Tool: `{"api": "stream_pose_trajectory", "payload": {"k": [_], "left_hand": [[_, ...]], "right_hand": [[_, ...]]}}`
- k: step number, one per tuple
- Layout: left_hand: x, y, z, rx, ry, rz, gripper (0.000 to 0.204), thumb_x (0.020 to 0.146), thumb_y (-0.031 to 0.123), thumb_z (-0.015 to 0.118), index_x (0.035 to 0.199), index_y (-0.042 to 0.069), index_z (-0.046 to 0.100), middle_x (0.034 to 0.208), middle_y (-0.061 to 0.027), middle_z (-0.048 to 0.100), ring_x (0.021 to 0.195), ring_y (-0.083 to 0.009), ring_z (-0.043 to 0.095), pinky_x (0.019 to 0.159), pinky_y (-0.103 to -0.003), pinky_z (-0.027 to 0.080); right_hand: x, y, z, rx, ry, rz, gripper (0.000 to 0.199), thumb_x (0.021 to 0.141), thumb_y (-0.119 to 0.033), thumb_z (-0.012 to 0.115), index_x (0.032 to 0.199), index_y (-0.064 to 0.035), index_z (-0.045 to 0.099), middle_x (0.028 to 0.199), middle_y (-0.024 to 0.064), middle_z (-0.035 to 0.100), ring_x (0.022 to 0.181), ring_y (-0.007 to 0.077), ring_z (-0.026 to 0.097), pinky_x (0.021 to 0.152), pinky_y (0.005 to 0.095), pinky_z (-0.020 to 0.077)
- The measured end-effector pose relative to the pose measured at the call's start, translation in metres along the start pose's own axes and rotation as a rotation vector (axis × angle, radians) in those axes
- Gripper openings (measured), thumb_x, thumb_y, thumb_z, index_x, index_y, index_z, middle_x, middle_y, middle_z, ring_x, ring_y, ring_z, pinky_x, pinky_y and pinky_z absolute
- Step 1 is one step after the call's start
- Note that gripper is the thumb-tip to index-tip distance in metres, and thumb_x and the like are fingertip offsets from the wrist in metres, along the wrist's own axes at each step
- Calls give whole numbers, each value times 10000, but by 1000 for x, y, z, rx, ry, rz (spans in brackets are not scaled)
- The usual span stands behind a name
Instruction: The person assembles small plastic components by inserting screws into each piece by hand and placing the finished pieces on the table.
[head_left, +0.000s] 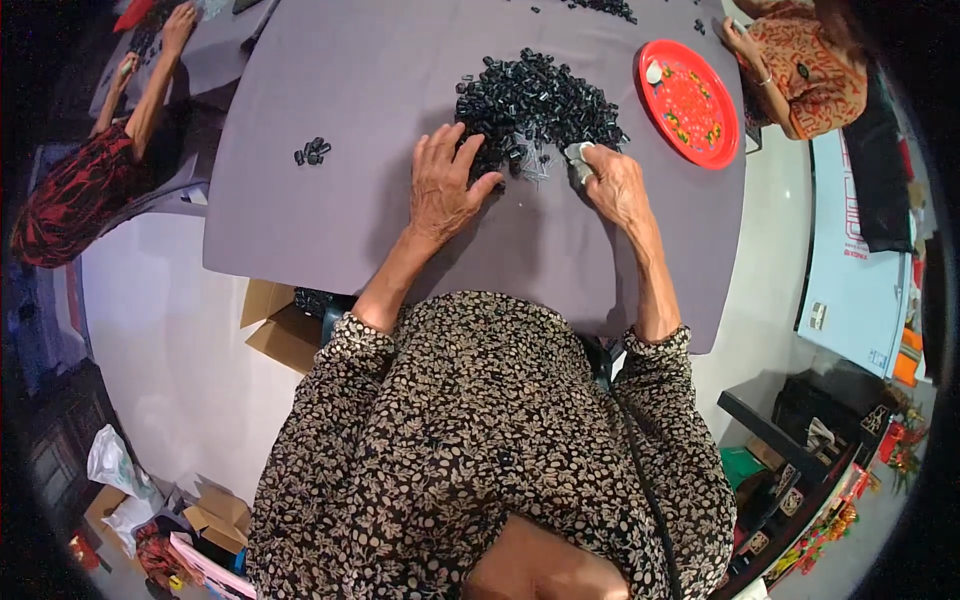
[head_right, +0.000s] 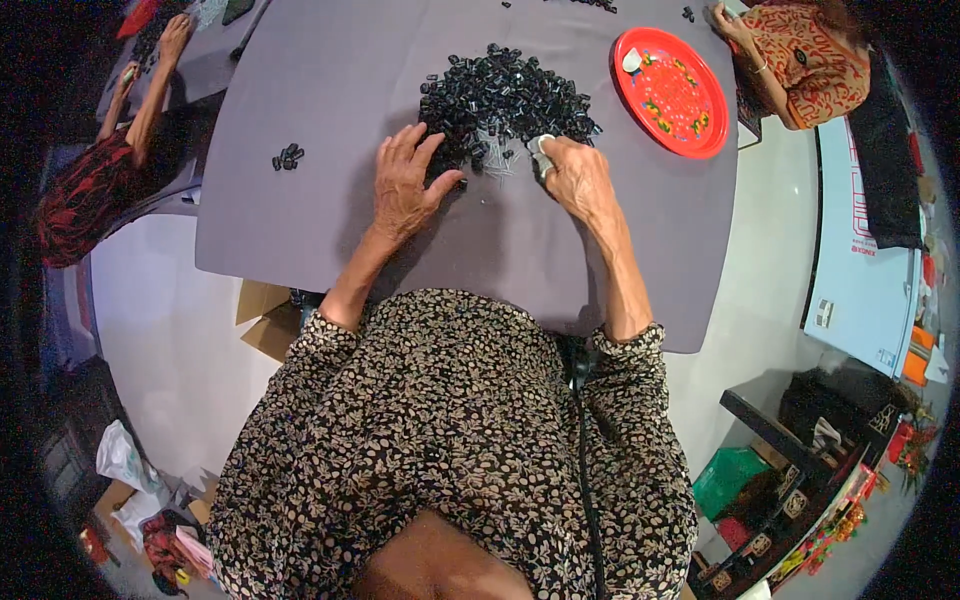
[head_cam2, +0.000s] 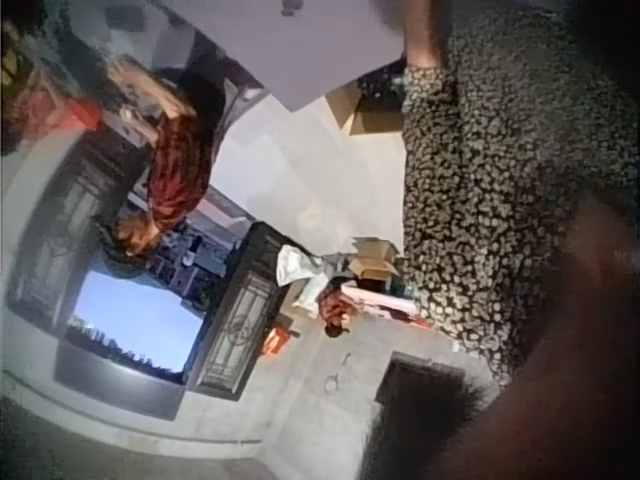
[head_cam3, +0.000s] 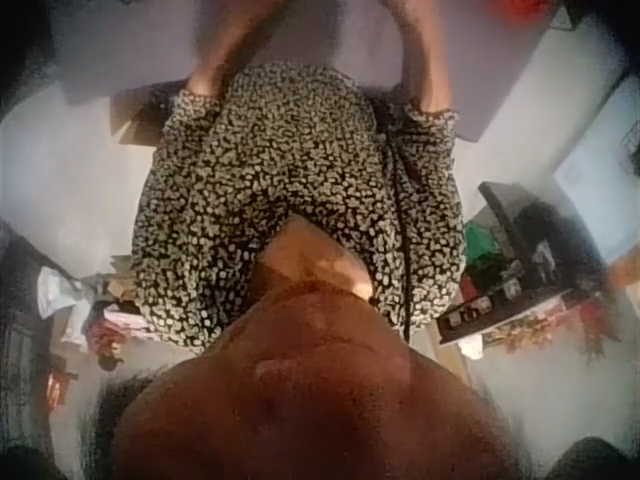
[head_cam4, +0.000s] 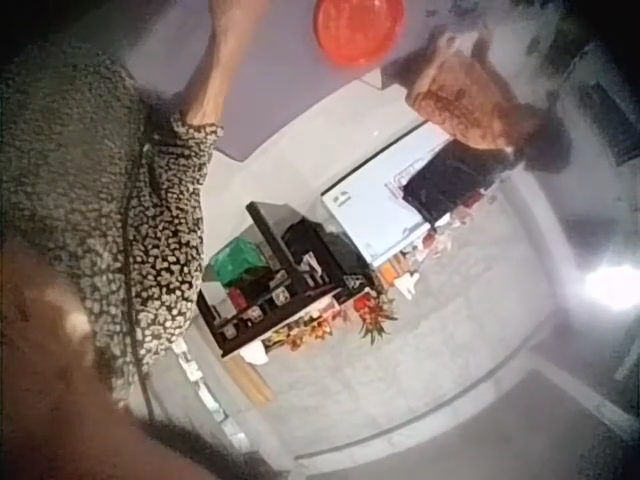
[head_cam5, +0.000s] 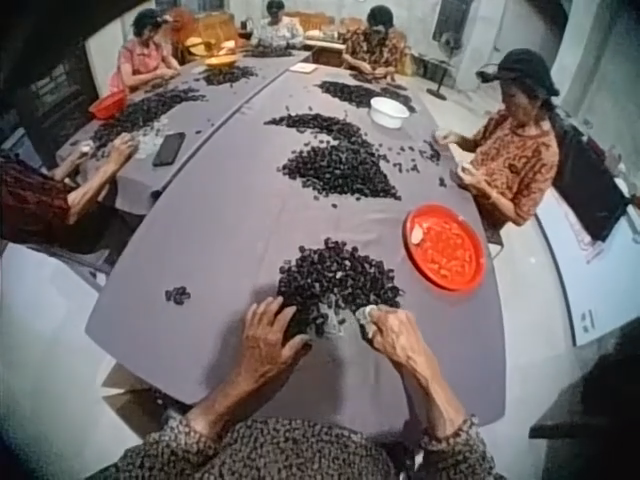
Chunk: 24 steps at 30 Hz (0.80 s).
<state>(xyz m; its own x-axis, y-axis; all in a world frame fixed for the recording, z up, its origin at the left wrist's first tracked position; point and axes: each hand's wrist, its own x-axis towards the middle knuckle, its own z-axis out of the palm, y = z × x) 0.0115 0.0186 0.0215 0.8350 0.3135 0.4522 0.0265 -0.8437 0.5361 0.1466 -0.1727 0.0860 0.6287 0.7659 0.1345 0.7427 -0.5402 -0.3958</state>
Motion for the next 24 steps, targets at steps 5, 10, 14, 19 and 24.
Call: {"api": "stream_pose_trajectory", "payload": {"k": [5, 10, 14, 19, 24], "left_hand": [[-1, -2, -4, 8, 20, 13, 457, 733, 328, 652, 1099, 82, 533, 1205, -130, 458, 1139, -312, 403, 954, -455, 294], [14, 13, -2, -85, 96, 90, 361, 695, 240, 658, 999, 62, 578, 1093, -133, 501, 1063, -307, 445, 889, -438, 344], [20, 25, 8, -144, -15, 207, 280, 663, 129, 665, 926, 68, 591, 938, -80, 538, 964, -258, 476, 787, -384, 392], [24, 39, 24, -32, -64, 221, 104, 642, 120, 652, 685, 73, 570, 740, -55, 480, 746, -238, 468, 652, -369, 376], [13, 43, 43, 20, -132, 247, 110, 653, 159, 634, 631, 83, 557, 712, -58, 477, 729, -239, 467, 620, -365, 368]], "right_hand": [[-5, -6, 2, 8, -55, 25, 197, 671, -14, 499, 856, -32, 564, 759, 177, 564, 718, 357, 556, 629, 416, 445], [-4, -17, 8, -123, -93, -1, 83, 689, -54, 530, 766, -24, 532, 736, 164, 560, 691, 352, 557, 613, 425, 448], [-12, -12, 7, -157, -69, 55, 94, 702, -90, 547, 773, -33, 525, 744, 158, 565, 699, 350, 560, 607, 425, 448], [-17, -24, 19, -30, -4, 18, 99, 684, -37, 525, 783, -37, 529, 706, 157, 558, 674, 353, 561, 587, 433, 449], [-31, -27, 38, -69, -32, 26, 95, 664, -27, 529, 756, -30, 509, 696, 160, 547, 668, 358, 551, 580, 437, 444]]}}
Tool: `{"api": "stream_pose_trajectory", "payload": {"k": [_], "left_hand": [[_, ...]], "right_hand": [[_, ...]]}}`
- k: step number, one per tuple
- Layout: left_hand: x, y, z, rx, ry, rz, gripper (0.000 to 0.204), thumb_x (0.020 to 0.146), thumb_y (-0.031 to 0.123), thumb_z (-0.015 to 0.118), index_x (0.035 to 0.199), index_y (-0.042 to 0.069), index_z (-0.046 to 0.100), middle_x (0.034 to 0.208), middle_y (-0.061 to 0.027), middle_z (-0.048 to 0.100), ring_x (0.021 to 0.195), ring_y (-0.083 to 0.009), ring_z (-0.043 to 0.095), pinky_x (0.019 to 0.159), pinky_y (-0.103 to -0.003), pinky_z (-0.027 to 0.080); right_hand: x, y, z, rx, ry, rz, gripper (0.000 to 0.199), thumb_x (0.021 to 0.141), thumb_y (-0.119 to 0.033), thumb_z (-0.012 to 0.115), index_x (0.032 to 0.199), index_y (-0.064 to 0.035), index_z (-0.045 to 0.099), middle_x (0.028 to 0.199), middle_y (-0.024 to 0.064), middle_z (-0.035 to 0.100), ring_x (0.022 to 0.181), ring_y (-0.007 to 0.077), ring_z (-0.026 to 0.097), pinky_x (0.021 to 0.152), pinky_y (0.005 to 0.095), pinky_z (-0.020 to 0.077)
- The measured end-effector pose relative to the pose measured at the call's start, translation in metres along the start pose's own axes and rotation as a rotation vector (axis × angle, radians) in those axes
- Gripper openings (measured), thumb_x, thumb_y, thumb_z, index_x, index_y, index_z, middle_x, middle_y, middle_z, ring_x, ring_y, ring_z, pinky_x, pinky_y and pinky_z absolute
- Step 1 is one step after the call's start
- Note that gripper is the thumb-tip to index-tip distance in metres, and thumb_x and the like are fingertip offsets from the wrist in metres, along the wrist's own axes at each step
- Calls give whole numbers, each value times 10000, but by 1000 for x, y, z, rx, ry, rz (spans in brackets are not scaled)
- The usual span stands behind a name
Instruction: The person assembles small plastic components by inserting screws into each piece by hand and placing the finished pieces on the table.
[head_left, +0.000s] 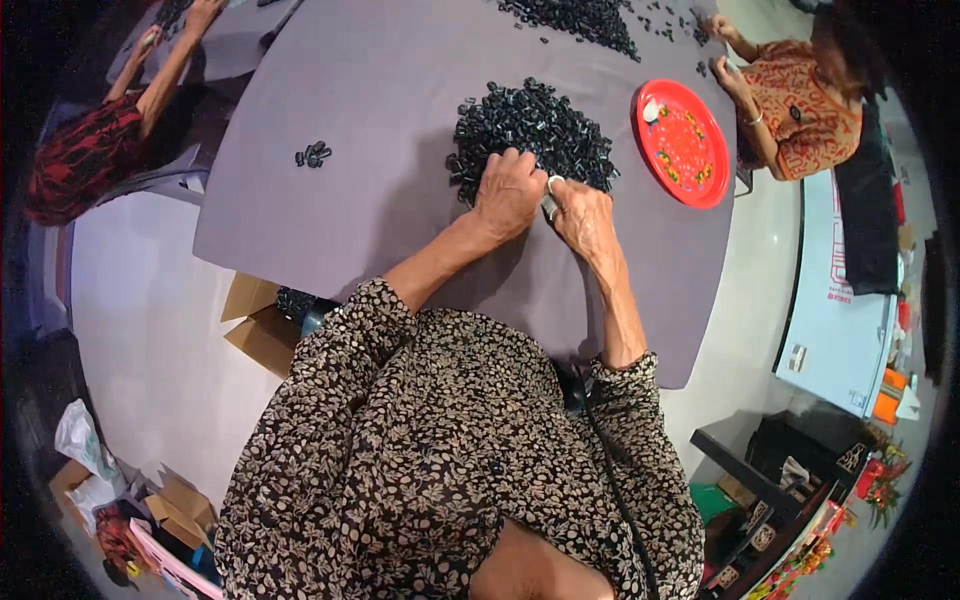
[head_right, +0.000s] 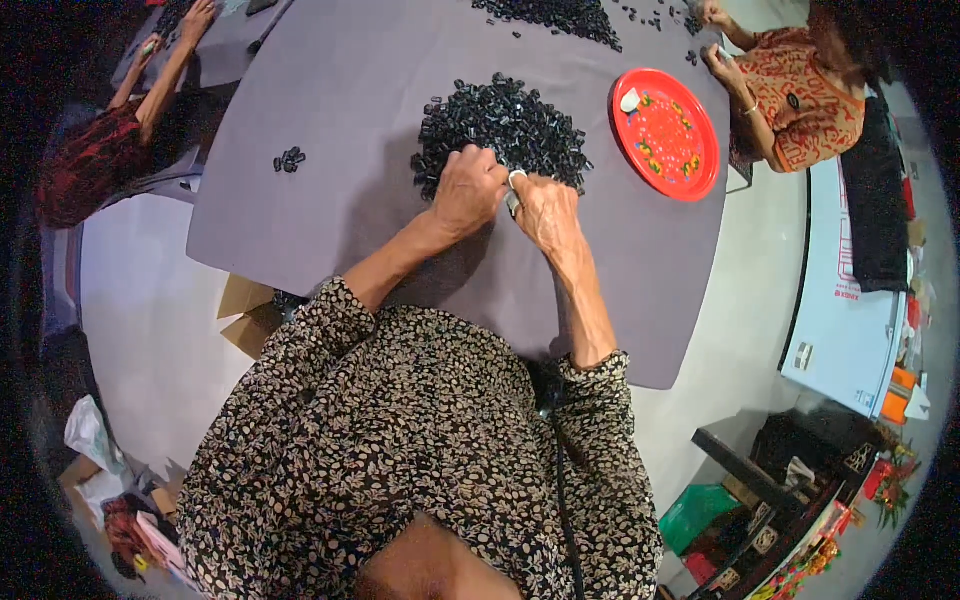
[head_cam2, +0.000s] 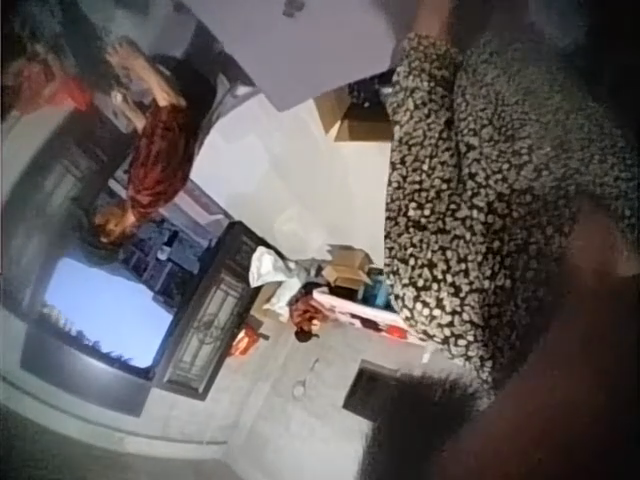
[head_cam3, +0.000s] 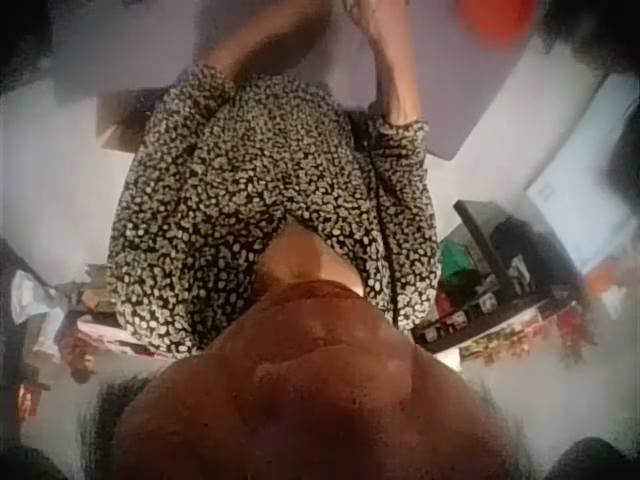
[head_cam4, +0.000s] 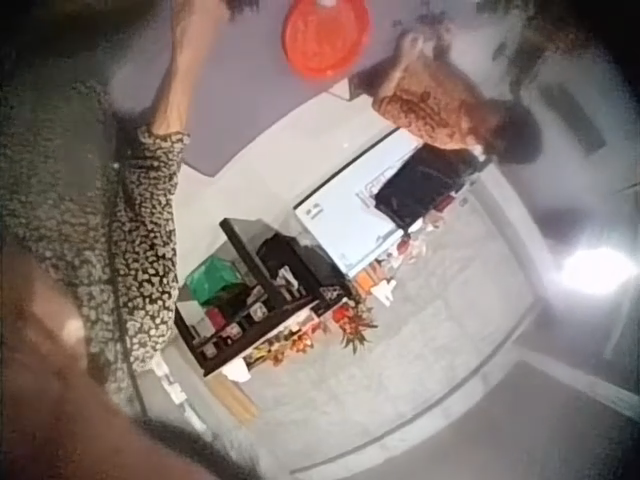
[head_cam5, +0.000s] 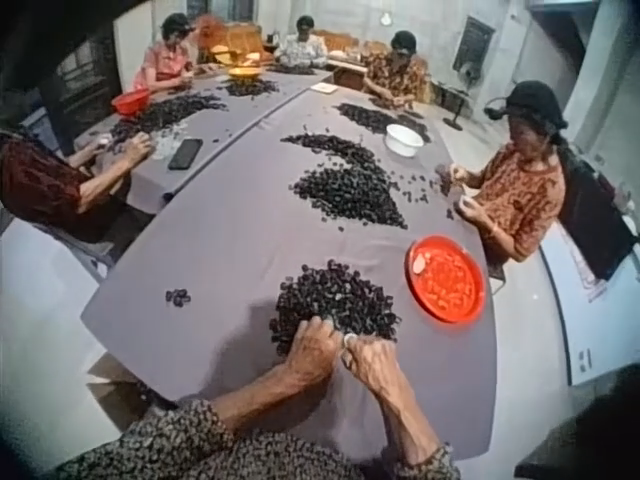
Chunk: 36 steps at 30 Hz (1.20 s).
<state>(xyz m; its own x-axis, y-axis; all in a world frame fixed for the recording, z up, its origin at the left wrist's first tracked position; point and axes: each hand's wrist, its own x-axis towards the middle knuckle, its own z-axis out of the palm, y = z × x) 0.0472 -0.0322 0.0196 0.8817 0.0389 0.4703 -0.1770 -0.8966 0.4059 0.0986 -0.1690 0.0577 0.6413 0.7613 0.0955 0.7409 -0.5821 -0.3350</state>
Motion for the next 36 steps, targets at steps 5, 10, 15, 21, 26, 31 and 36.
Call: {"api": "stream_pose_trajectory", "payload": {"k": [5, 10, 15, 21, 26, 31, 36], "left_hand": [[-14, -4, -2, -68, 10, 50, 99, 660, 108, 537, 572, 82, 500, 671, -67, 460, 696, -236, 472, 593, -358, 370], [-8, -16, -8, -190, 92, 80, 82, 712, 110, 550, 645, 66, 535, 644, -73, 500, 624, -206, 500, 584, -350, 400], [11, -13, -40, -1178, -162, -624, 155, 787, 182, 593, 812, 29, 593, 734, -33, 576, 657, -103, 531, 607, -247, 436], [17, -9, -48, -1601, -197, -754, 187, 827, 161, 582, 939, 11, 590, 797, -25, 583, 714, -85, 547, 681, -229, 469], [17, -7, -54, -1723, -227, -758, 218, 847, 145, 556, 1013, 5, 577, 861, -30, 573, 792, -98, 540, 733, -246, 465], [21, -3, -57, -1776, -256, -779, 216, 851, 148, 551, 1014, 8, 574, 882, -38, 565, 821, -109, 533, 750, -263, 462], [23, 3, -60, -1825, -224, -778, 218, 850, 146, 550, 1017, 7, 570, 872, -37, 565, 811, -111, 533, 744, -262, 463]], "right_hand": [[-14, -6, 6, 5, -7, 29, 100, 663, -38, 532, 721, -19, 453, 666, 158, 542, 651, 361, 545, 570, 436, 438], [-16, -9, -1, 57, 85, 10, 102, 658, -43, 536, 720, -13, 461, 651, 162, 527, 609, 358, 529, 553, 412, 435], [-10, -13, -22, 494, 109, 261, 125, 680, 16, 492, 784, -7, 557, 615, 84, 532, 556, 158, 505, 531, 292, 415], [1, -11, -41, 791, 109, 292, 142, 743, -37, 525, 876, -11, 565, 729, 13, 559, 627, 78, 513, 549, 207, 363], [9, -17, -41, 1063, 125, 373, 120, 782, -31, 521, 891, -12, 569, 734, 27, 579, 630, 92, 540, 577, 219, 421], [8, -12, -41, 1217, 134, 350, 109, 808, -42, 537, 904, 0, 566, 741, 45, 591, 638, 109, 560, 611, 233, 466], [11, -13, -40, 1270, 146, 364, 162, 796, -87, 572, 934, -1, 571, 742, 60, 603, 626, 131, 591, 615, 254, 497]]}}
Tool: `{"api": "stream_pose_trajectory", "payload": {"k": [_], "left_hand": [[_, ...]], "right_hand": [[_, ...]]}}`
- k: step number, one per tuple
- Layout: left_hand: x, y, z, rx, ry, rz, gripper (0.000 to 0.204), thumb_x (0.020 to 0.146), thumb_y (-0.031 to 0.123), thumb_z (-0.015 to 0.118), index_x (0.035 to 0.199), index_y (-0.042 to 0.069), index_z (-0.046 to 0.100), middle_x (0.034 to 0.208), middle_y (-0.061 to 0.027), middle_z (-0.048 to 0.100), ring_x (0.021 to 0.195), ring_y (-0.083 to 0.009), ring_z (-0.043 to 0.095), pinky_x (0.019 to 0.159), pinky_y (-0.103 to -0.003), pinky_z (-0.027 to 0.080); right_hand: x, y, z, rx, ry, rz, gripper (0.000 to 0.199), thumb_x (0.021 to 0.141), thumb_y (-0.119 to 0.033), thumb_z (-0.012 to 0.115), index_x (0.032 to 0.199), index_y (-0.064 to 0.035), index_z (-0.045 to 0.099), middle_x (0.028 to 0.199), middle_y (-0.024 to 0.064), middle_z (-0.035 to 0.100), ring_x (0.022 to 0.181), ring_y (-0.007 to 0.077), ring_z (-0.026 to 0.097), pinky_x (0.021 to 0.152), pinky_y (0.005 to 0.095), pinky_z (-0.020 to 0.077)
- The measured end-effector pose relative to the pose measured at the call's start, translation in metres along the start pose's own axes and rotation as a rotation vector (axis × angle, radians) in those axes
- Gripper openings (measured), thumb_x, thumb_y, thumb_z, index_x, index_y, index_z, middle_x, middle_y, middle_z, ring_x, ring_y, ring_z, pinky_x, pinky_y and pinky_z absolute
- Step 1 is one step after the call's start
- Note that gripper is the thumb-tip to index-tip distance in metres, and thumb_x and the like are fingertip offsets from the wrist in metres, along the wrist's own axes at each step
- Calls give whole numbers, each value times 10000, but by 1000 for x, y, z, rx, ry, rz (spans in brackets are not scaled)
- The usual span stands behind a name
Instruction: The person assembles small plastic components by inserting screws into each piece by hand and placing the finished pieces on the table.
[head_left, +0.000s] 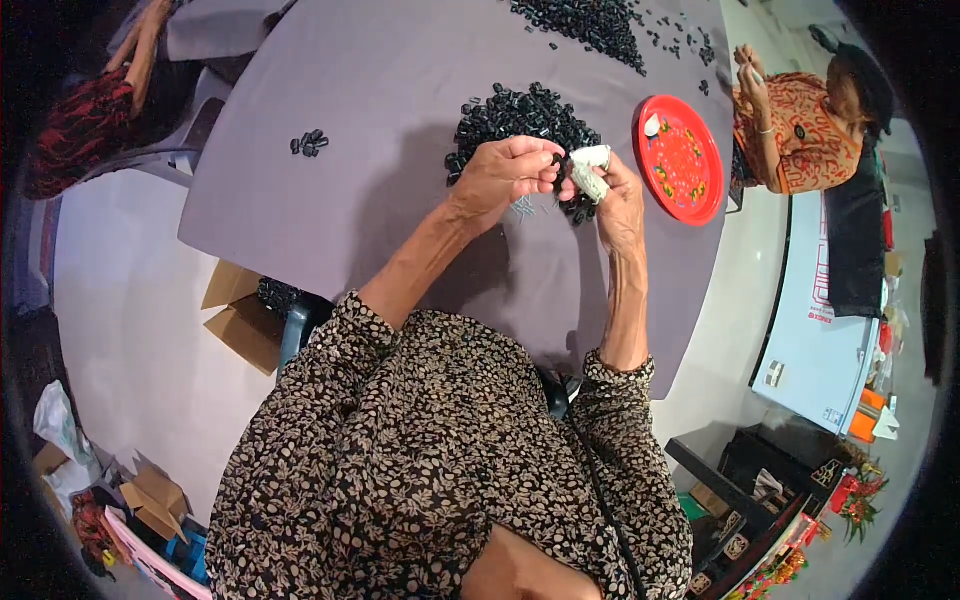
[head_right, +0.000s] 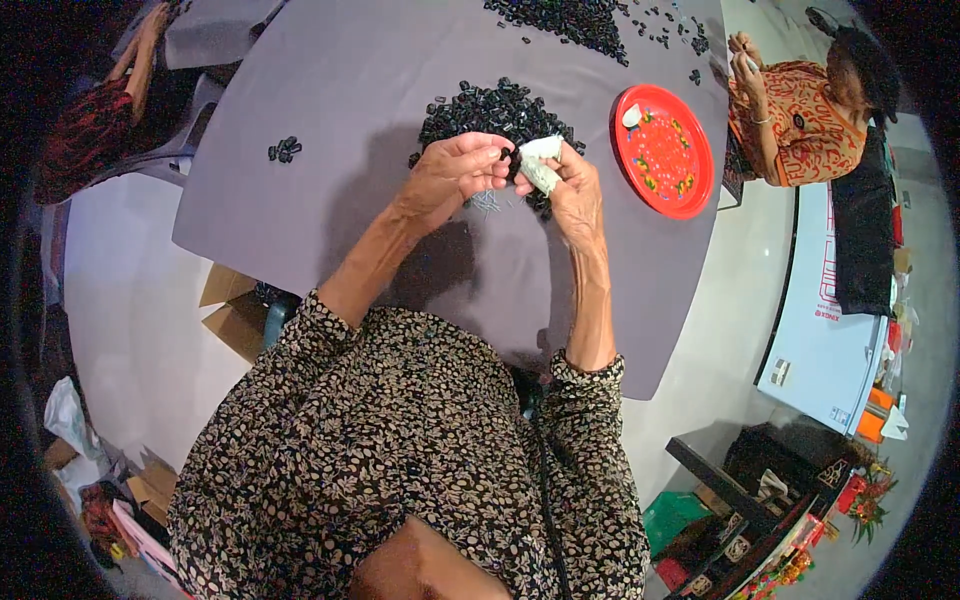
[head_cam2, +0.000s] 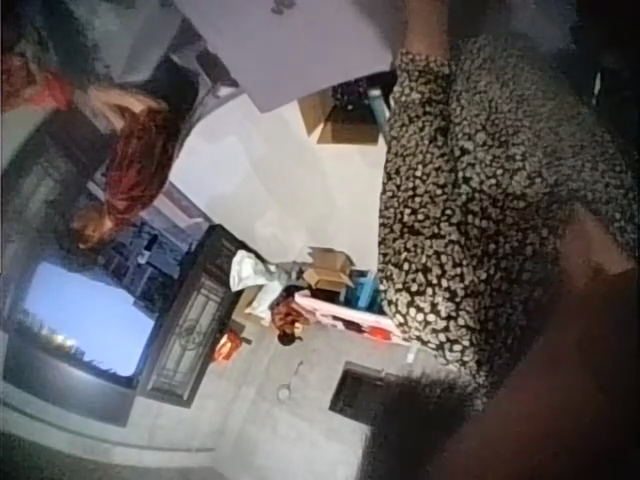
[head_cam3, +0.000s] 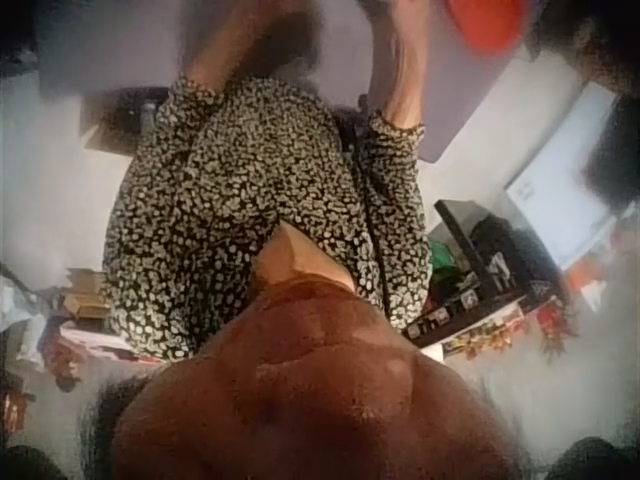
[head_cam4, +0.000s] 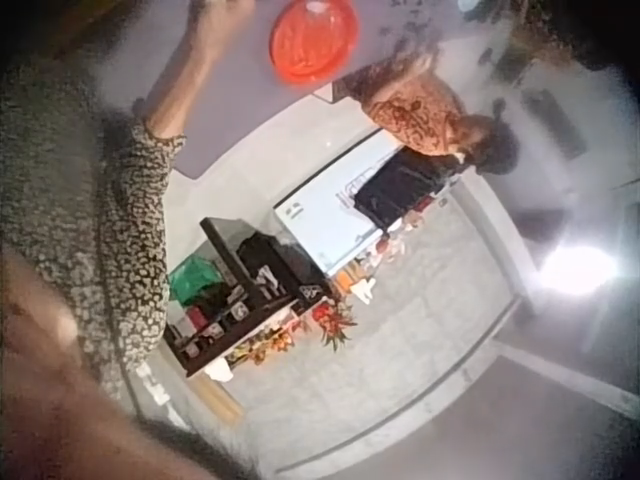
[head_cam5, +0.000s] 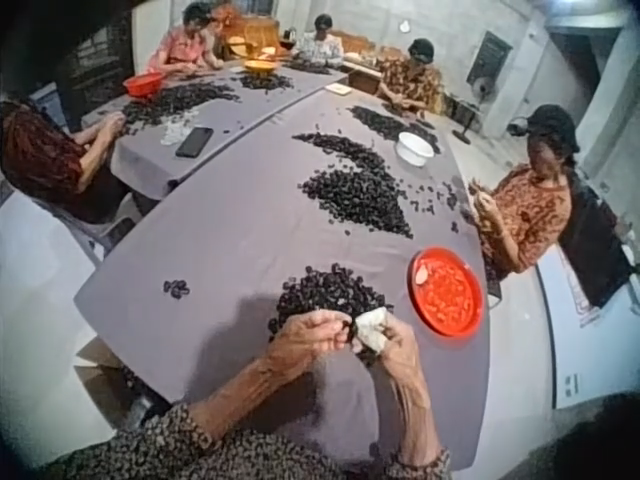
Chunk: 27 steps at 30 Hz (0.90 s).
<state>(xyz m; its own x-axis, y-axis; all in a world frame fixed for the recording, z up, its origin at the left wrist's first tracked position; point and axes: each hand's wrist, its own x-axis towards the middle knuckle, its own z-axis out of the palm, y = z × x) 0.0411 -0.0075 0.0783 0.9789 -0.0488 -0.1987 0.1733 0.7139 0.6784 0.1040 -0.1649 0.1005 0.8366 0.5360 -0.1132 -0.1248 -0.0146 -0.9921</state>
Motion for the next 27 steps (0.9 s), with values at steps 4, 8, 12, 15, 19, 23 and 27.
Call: {"api": "stream_pose_trajectory", "payload": {"k": [4, 8, 12, 15, 19, 23, 27], "left_hand": [[-3, 4, 3, 73, 41, 28, 205, 844, 130, 548, 1007, 9, 577, 847, -34, 572, 782, -110, 538, 728, -251, 466], [-7, 10, 7, 97, 38, 52, 203, 836, 123, 551, 1001, 10, 583, 835, -33, 576, 762, -105, 542, 718, -243, 468], [-6, 9, 5, 106, 11, 94, 207, 834, 126, 553, 1001, 6, 582, 834, -33, 575, 762, -104, 543, 718, -240, 470], [-8, 11, 10, 109, 30, 74, 201, 833, 126, 555, 991, 6, 586, 841, -39, 581, 770, -107, 551, 721, -242, 471], [-10, 16, 16, 165, 32, 128, 193, 828, 122, 556, 970, 0, 600, 847, -51, 604, 744, -102, 568, 701, -232, 475], [-11, 20, 23, 182, 22, 211, 178, 826, 100, 548, 955, -8, 605, 841, -53, 608, 753, -109, 583, 685, -230, 487], [-15, 24, 27, 204, 41, 211, 176, 825, 95, 545, 955, -8, 606, 840, -48, 609, 749, -101, 579, 683, -226, 483]], "right_hand": [[-1, -5, 3, -15, -15, 6, 160, 796, -79, 571, 937, -2, 571, 750, 59, 604, 630, 126, 588, 612, 252, 497], [-1, -10, 2, -84, -8, -28, 148, 794, -49, 570, 933, 2, 570, 762, 51, 601, 646, 123, 581, 621, 242, 483], [-2, -21, 6, -168, 10, -61, 142, 791, -33, 571, 930, -1, 570, 765, 39, 594, 666, 114, 570, 628, 229, 458], [-2, -23, 1, -268, -6, -141, 137, 791, -28, 565, 926, -6, 568, 762, 30, 588, 665, 99, 557, 624, 223, 444], [-1, -34, -2, -496, -14, -251, 147, 774, -1, 548, 920, -1, 565, 769, 33, 589, 682, 95, 552, 631, 219, 438], [-4, -46, -1, -645, 8, -381, 191, 722, 36, 536, 909, 12, 571, 775, 45, 597, 712, 109, 554, 645, 228, 439], [-9, -60, 10, -765, 27, -488, 236, 679, 53, 550, 908, 6, 580, 761, 59, 602, 694, 132, 565, 627, 245, 445]]}}
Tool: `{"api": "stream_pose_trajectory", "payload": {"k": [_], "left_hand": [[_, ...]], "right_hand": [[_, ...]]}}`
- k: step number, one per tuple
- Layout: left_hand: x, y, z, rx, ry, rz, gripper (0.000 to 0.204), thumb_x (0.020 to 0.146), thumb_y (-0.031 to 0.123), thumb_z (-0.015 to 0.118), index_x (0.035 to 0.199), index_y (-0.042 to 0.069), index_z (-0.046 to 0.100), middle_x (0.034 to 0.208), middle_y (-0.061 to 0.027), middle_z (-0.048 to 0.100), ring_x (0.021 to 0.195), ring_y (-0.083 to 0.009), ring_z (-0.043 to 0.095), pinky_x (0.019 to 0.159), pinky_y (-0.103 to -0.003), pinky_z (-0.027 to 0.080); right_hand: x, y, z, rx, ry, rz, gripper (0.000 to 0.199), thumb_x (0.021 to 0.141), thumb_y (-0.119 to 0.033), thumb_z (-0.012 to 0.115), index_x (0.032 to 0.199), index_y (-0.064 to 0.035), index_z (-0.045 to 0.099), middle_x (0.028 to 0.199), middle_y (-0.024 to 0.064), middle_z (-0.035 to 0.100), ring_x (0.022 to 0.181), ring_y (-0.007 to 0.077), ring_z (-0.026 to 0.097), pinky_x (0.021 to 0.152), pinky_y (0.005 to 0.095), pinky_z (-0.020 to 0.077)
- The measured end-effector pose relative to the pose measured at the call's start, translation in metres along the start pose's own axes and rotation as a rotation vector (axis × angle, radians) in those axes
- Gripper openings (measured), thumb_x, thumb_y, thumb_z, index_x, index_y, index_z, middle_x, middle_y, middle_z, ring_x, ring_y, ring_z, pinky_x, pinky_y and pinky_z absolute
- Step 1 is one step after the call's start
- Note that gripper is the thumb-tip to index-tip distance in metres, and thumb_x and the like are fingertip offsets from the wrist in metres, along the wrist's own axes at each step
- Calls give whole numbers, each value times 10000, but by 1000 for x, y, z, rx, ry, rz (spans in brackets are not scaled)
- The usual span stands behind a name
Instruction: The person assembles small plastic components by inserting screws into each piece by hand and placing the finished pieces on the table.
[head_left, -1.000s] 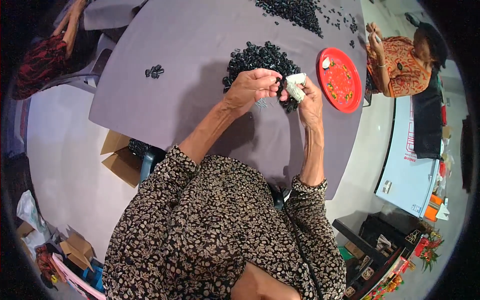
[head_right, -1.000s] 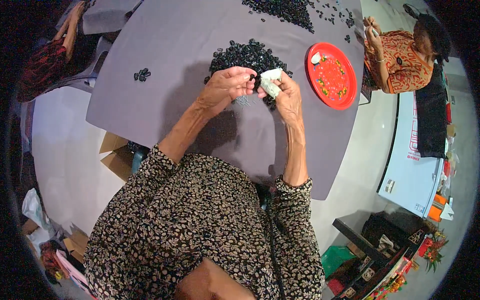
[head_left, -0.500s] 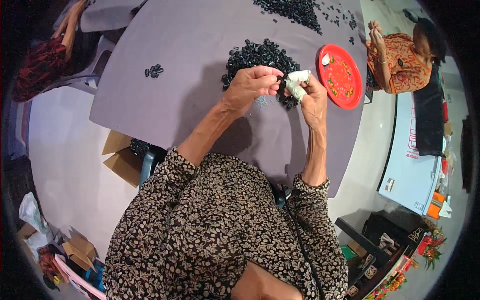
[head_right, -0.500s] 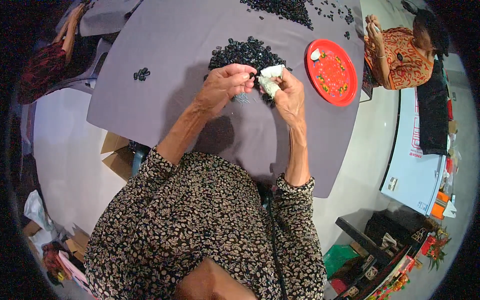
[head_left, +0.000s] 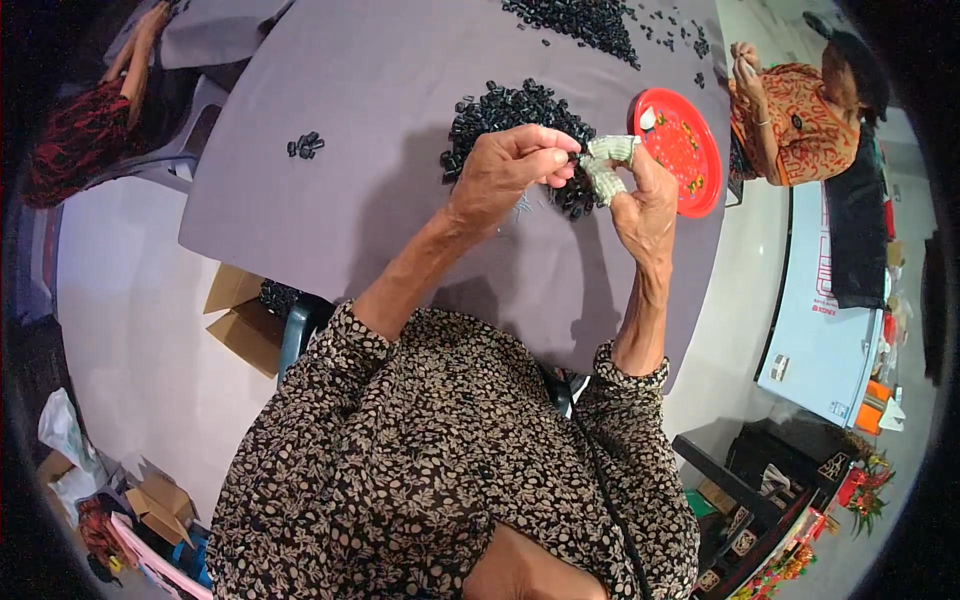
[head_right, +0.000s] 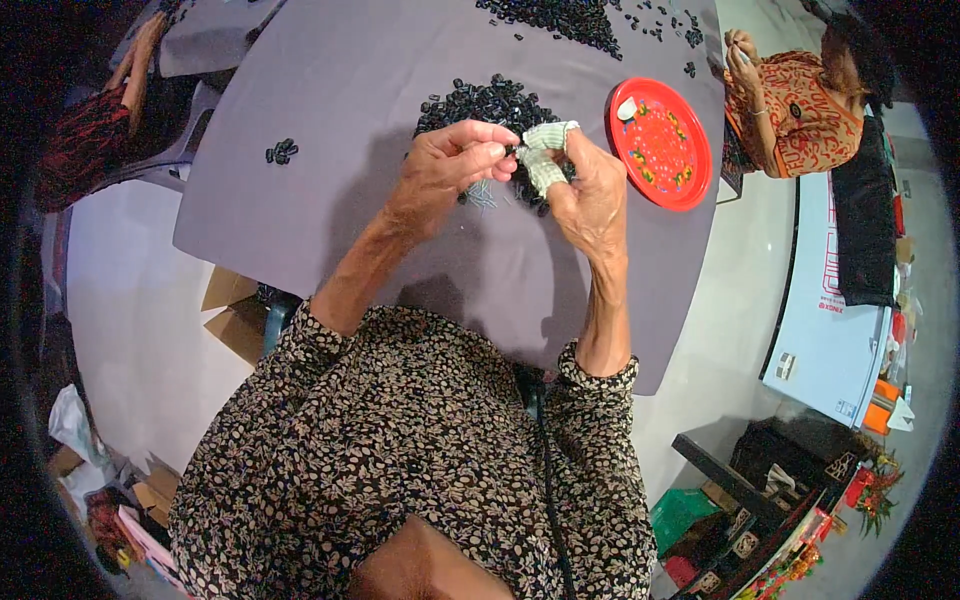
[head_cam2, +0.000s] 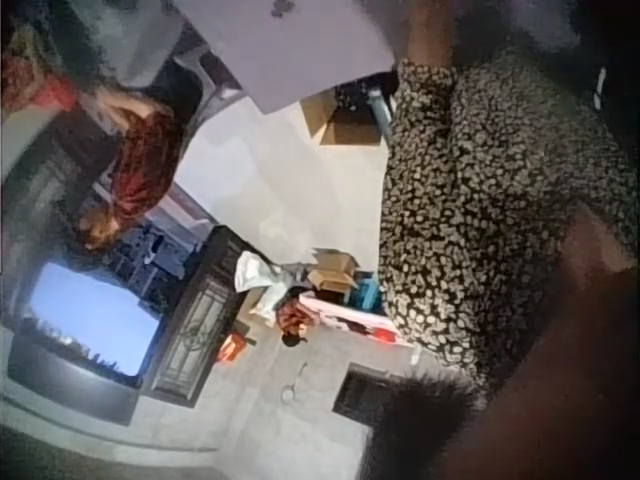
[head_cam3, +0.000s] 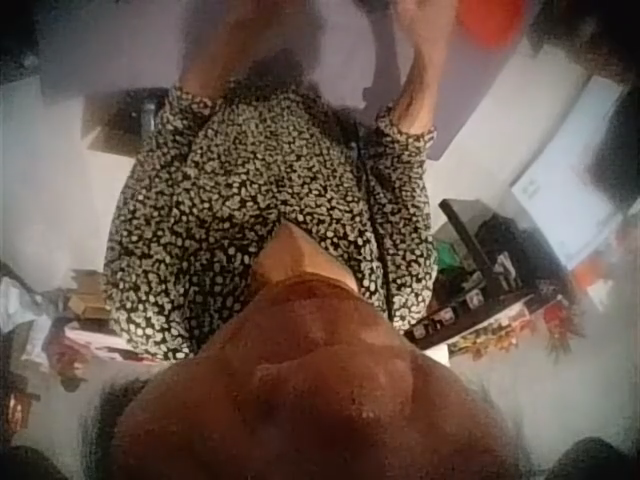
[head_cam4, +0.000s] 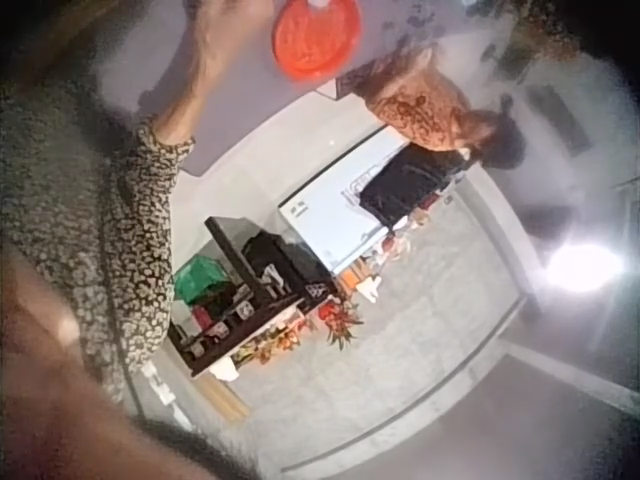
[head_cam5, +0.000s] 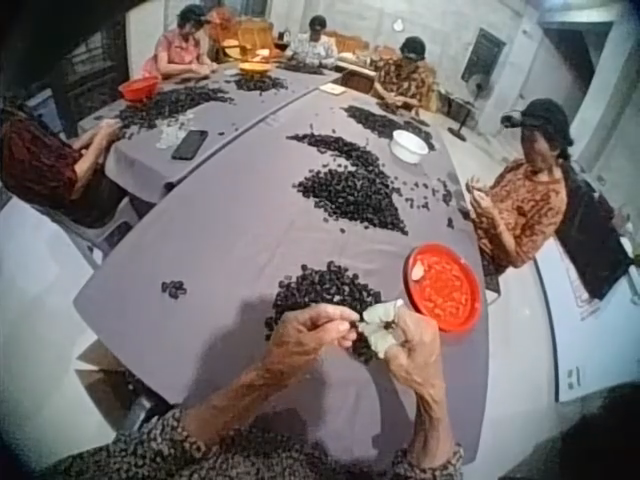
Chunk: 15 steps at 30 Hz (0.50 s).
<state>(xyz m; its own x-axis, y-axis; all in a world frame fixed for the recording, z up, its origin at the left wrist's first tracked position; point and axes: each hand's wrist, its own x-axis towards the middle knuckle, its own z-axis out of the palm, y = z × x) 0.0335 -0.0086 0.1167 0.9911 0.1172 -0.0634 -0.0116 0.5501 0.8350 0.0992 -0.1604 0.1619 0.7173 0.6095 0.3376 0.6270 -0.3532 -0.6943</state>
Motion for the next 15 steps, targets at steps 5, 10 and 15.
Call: {"api": "stream_pose_trajectory", "payload": {"k": [5, 10, 15], "left_hand": [[-1, 4, 3, 64, -36, 67, 170, 823, 89, 547, 950, -3, 613, 828, -38, 611, 742, -84, 574, 673, -212, 475], [-1, 5, 4, 104, -35, 100, 164, 819, 83, 549, 942, 0, 618, 824, -37, 613, 737, -79, 571, 671, -208, 472], [0, 5, 6, 112, -17, 113, 158, 814, 76, 548, 932, 5, 625, 809, -33, 613, 723, -75, 562, 664, -207, 466]], "right_hand": [[-1, -5, -3, -108, 21, -58, 247, 663, 61, 550, 903, 7, 576, 748, 79, 598, 651, 153, 561, 589, 253, 448], [-1, -8, -7, -181, 16, -82, 266, 638, 62, 533, 896, 7, 572, 750, 84, 590, 608, 165, 551, 480, 245, 426], [0, -11, -8, -219, 23, -118, 311, 593, 74, 497, 889, 8, 567, 767, 86, 590, 603, 166, 559, 402, 240, 396]]}}
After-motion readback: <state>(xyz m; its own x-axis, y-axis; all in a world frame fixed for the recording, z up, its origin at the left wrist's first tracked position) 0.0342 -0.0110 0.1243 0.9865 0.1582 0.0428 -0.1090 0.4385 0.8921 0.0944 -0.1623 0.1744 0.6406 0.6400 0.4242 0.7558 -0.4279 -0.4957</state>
